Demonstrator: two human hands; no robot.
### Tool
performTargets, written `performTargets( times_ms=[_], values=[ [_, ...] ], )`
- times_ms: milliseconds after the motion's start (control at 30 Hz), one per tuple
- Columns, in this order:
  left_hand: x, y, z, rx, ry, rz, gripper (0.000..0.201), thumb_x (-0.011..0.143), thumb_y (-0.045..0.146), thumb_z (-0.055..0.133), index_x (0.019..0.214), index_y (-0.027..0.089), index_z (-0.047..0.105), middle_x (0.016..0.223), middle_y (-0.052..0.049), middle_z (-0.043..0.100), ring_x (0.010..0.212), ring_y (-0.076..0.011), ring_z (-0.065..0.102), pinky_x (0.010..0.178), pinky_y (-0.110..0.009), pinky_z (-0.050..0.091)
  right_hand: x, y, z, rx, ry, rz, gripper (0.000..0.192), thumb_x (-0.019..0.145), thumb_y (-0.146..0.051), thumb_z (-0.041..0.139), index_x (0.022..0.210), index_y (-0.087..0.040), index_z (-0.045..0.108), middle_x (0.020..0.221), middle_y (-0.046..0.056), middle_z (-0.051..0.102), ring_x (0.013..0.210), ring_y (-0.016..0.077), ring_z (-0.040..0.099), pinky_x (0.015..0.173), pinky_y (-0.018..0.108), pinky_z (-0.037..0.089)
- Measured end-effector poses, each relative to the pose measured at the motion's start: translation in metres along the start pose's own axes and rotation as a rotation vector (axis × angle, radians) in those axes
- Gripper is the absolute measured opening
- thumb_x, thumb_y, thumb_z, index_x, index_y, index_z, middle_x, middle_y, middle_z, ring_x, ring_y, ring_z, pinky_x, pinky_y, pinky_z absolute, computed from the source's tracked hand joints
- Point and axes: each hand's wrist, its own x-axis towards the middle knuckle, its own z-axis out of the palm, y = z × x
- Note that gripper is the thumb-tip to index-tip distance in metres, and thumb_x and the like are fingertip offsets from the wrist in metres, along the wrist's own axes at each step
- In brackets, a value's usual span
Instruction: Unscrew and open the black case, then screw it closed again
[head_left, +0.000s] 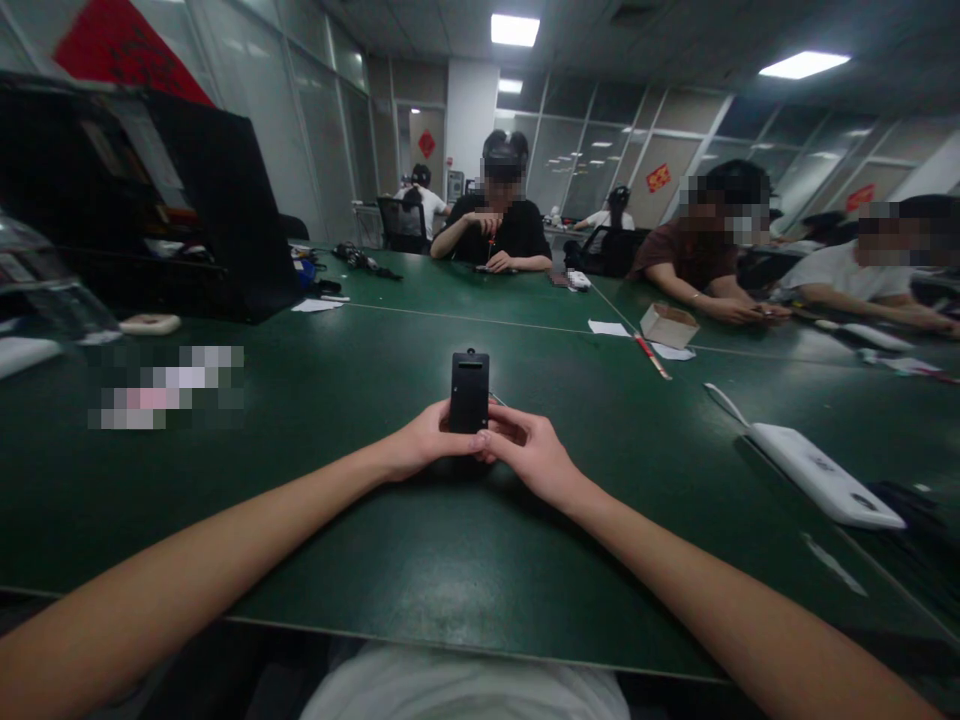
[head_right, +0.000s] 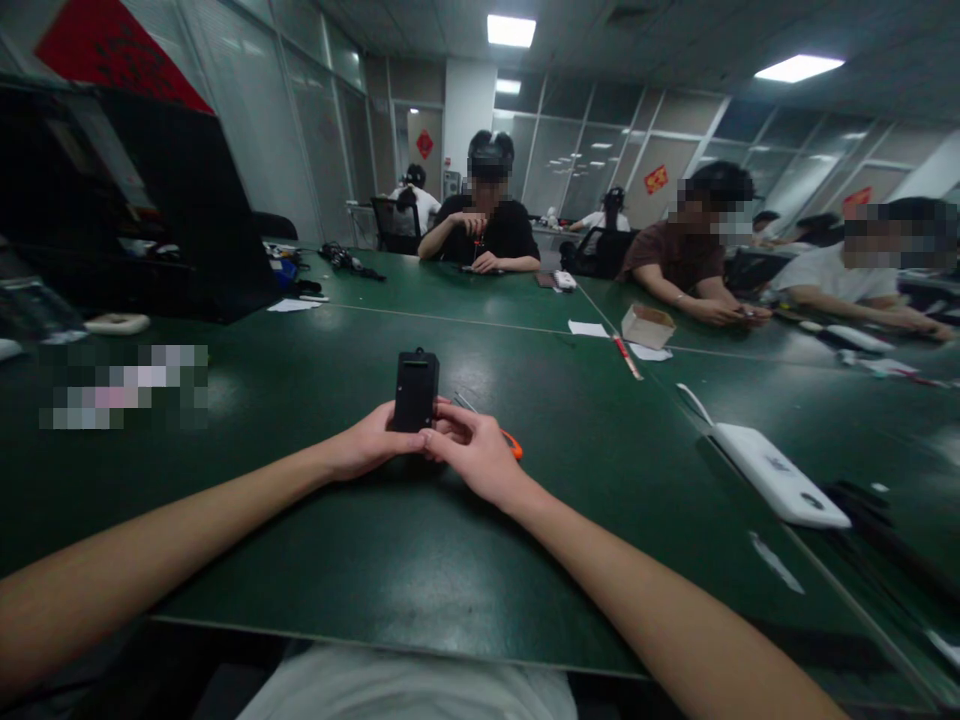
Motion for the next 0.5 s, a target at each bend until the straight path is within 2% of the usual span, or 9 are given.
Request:
performTargets(
  times_ms=[167, 267, 400, 500],
  values=[
    [-0.002, 0.006, 0.000, -0.006, 0.006, 0.005, 0.063, 0.072, 0.028, 0.080, 0.128, 0.015, 0.054, 0.101, -0.011, 0.070, 0.086, -0.0237, 0.068, 0.085, -0.039, 0.051, 0.000, -0.003, -0.001, 0.015, -0.038, 0.038, 0.052, 0.075, -0.043, 0.078, 0.120, -0.018, 0.068, 0.081, 0.003, 0.070, 0.070, 0.0170, 0.063, 0.069, 0.031, 0.053],
    [-0.002, 0.008, -0.002, 0.072, 0.070, 0.015, 0.060, 0.072, 0.030, 0.080, 0.125, 0.015, 0.059, 0.105, -0.011, 0.071, 0.090, -0.0243, 0.068, 0.086, -0.038, 0.051, 0.001, -0.004, -0.002, 0.064, -0.039, 0.067, 0.052, 0.079, -0.043, 0.075, 0.123, -0.019, 0.066, 0.089, 0.004, 0.071, 0.073, 0.0158, 0.064, 0.067, 0.029, 0.053],
    [0.000, 0.011, -0.008, 0.202, 0.164, 0.021, 0.053, 0.069, 0.031, 0.083, 0.116, 0.013, 0.066, 0.106, -0.010, 0.072, 0.096, -0.0258, 0.067, 0.086, -0.035, 0.050, 0.004, -0.004, -0.003, 0.167, -0.067, 0.114, 0.049, 0.089, -0.046, 0.062, 0.130, -0.019, 0.061, 0.104, 0.008, 0.070, 0.076, 0.0146, 0.065, 0.065, 0.026, 0.052],
    [0.001, 0.008, -0.012, 0.164, 0.199, 0.008, 0.048, 0.070, 0.032, 0.082, 0.111, 0.012, 0.067, 0.106, -0.012, 0.073, 0.098, -0.0273, 0.068, 0.088, -0.037, 0.050, 0.004, -0.007, -0.007, 0.095, -0.111, 0.124, 0.053, 0.091, -0.043, 0.059, 0.140, -0.023, 0.051, 0.113, 0.009, 0.068, 0.076, 0.0151, 0.067, 0.065, 0.028, 0.053]
  ],
)
